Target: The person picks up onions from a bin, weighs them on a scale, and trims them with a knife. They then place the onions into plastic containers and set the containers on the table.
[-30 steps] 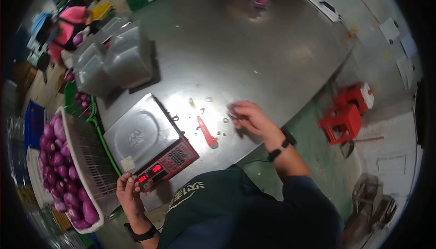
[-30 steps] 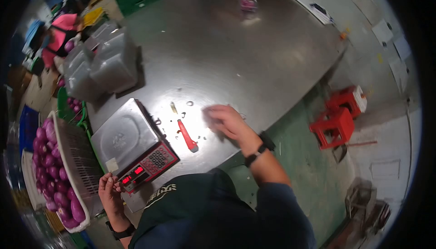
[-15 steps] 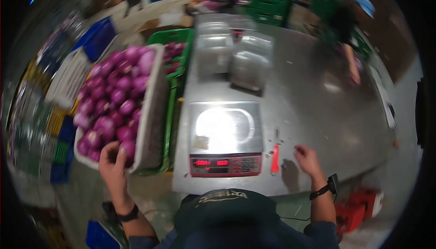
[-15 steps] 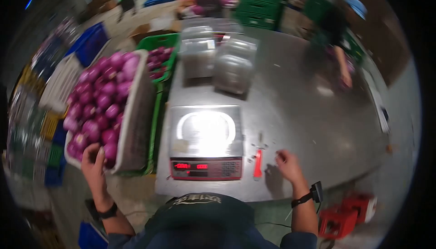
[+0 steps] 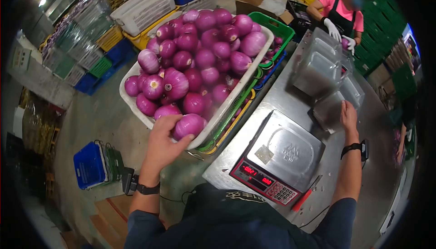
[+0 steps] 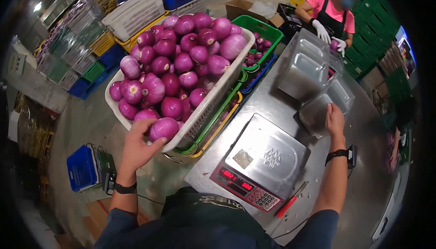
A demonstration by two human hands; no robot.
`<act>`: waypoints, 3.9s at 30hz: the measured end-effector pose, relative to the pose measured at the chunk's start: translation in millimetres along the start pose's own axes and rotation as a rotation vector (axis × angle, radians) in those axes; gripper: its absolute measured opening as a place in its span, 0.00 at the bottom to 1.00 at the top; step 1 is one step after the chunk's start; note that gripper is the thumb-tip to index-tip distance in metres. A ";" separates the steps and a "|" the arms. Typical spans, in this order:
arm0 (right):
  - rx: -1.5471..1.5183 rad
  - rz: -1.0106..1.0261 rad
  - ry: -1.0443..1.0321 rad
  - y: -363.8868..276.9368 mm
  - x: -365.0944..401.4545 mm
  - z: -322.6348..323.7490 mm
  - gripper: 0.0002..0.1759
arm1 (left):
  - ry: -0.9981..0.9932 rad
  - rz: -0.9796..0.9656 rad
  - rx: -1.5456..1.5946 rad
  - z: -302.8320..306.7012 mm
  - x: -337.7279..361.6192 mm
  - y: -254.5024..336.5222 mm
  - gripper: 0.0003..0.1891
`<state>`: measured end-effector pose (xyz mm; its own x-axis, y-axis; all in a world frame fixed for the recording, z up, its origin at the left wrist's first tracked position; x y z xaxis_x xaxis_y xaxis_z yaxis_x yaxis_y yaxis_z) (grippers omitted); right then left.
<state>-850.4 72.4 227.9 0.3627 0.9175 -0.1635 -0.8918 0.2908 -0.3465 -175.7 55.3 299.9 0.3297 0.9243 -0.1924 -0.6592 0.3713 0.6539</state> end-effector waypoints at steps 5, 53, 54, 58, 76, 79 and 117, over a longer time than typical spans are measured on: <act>0.057 -0.111 -0.142 26.4 -12.8 -19.0 0.28 | -0.082 0.078 -0.351 -13.9 -21.0 10.6 0.38; -0.777 -0.215 -0.093 -179.1 250.8 -64.8 0.51 | 0.018 -0.070 -0.573 57.1 -100.4 -77.2 0.43; -0.606 -0.191 -0.074 -191.8 248.6 -51.9 0.50 | 0.009 -0.080 -0.561 53.2 -105.9 -89.4 0.44; -0.392 -0.070 -0.035 -197.2 246.1 -51.1 0.42 | 0.021 -0.030 -0.389 53.9 -113.1 -113.3 0.43; -1.771 -0.039 -0.324 -236.1 277.6 -14.1 0.39 | -0.434 -0.319 0.827 -105.8 -8.1 147.0 0.46; -1.950 0.036 -0.345 -255.9 283.7 -8.2 0.44 | -0.476 -0.674 0.508 -149.3 7.3 197.3 0.44; -0.277 -0.092 0.077 -144.3 279.1 -36.8 0.40 | -0.332 -0.626 0.116 -265.5 2.1 182.0 0.36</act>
<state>-610.5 276.5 198.3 0.4673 0.8644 -0.1856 -0.7504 0.2768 -0.6002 -474.3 148.4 224.3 0.8227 0.4587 -0.3358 -0.2098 0.7939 0.5707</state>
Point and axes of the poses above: each hand's wrist, its own x-axis away from the middle knuckle, its own z-axis out of the back of the hand, y = z × x, the point moved 7 cm from there along -x, towards the middle knuckle, and after that the axes turned 9 degrees about -y, right-handed, at the moved point
